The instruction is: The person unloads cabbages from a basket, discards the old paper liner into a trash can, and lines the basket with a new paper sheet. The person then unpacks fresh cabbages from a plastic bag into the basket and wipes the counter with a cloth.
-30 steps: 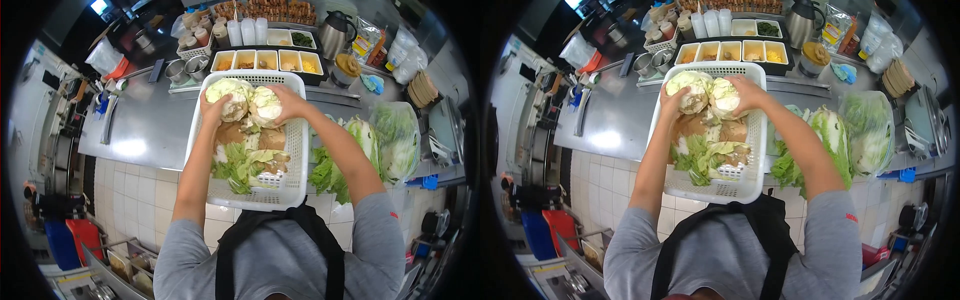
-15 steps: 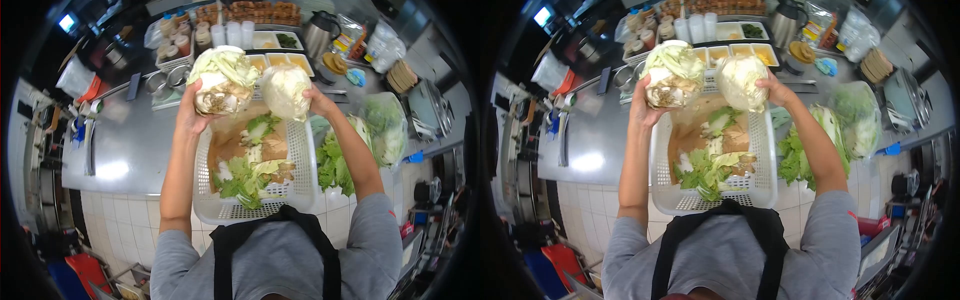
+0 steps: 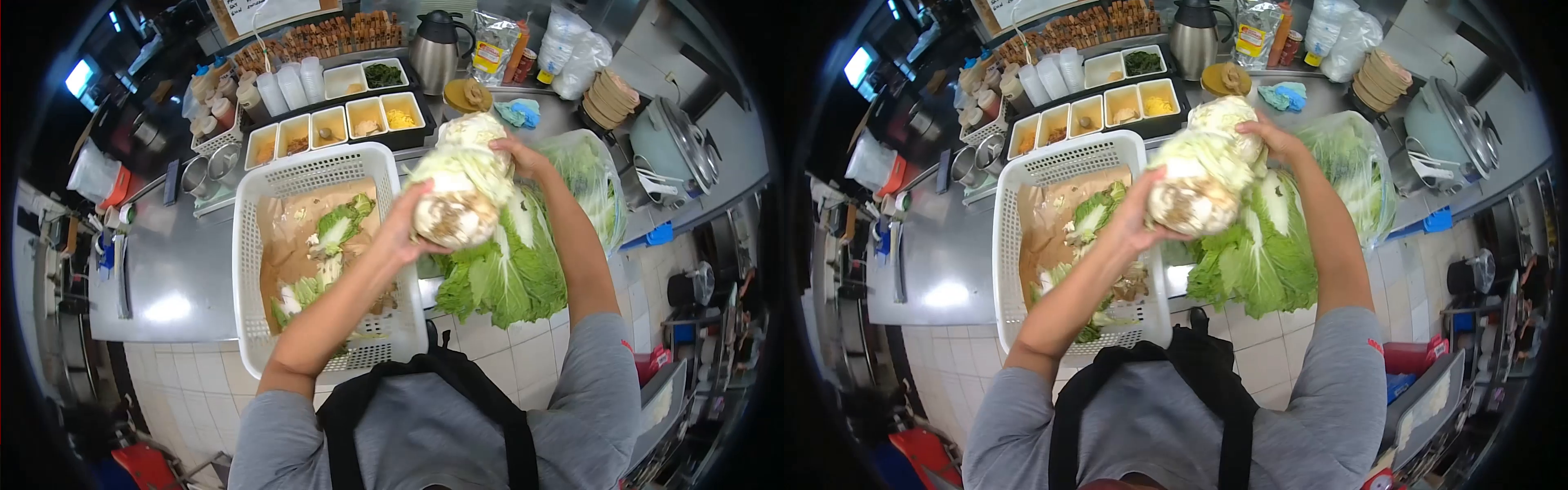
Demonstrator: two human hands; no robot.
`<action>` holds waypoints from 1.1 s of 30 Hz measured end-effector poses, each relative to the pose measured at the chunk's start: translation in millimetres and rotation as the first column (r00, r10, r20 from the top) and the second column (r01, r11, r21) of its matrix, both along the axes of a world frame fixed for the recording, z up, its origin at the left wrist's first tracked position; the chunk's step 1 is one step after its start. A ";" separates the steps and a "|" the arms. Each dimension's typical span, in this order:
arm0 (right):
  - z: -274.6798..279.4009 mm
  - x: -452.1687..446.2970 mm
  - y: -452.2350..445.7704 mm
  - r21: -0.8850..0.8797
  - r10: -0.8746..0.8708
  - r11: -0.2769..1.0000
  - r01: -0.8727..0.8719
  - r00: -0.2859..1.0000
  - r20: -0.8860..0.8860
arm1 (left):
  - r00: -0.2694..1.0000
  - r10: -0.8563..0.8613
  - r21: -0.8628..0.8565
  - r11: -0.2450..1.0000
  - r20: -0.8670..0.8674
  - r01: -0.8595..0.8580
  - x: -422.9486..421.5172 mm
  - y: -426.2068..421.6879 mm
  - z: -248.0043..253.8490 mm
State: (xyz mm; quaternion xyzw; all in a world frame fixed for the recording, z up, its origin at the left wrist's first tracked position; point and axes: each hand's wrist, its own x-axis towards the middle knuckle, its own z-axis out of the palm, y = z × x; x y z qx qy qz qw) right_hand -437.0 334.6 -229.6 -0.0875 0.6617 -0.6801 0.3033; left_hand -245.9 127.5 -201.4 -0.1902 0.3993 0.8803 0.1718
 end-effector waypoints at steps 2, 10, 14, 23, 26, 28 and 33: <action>1.7 -10.5 -3.9 0.211 0.132 0.971 -0.117 0.989 -0.062 | 0.990 0.010 0.041 0.999 0.140 -0.016 -2.1 34.4 -19.3; -44.3 -44.8 -58.5 0.639 0.406 0.623 -0.451 0.885 0.229 | 0.946 0.119 0.129 0.978 0.301 -0.164 1.7 60.2 -72.2; -30.5 -56.5 -71.9 0.675 0.562 0.418 -0.608 0.757 0.334 | 0.920 0.180 0.140 0.960 0.349 -0.242 -0.1 59.5 -86.6; -27.7 -52.6 -83.4 0.802 0.728 0.532 -0.271 0.630 -0.271 | 0.959 0.151 -0.217 0.971 0.241 -0.099 70.8 40.0 -29.1; 5.2 1.8 -89.2 0.612 0.548 0.790 0.032 0.411 -0.729 | 0.999 0.037 -0.485 0.874 0.024 -0.021 118.0 -37.2 -20.3; 39.5 53.5 -89.0 0.669 0.570 0.736 -0.099 0.624 -0.534 | 0.886 0.322 -0.814 0.374 -0.334 -0.443 142.3 -93.2 -31.2; 34.6 197.6 -64.5 0.727 0.793 0.404 -0.555 0.609 0.024 | 0.817 0.320 -0.829 -0.469 -0.479 -0.303 200.5 -193.7 -61.1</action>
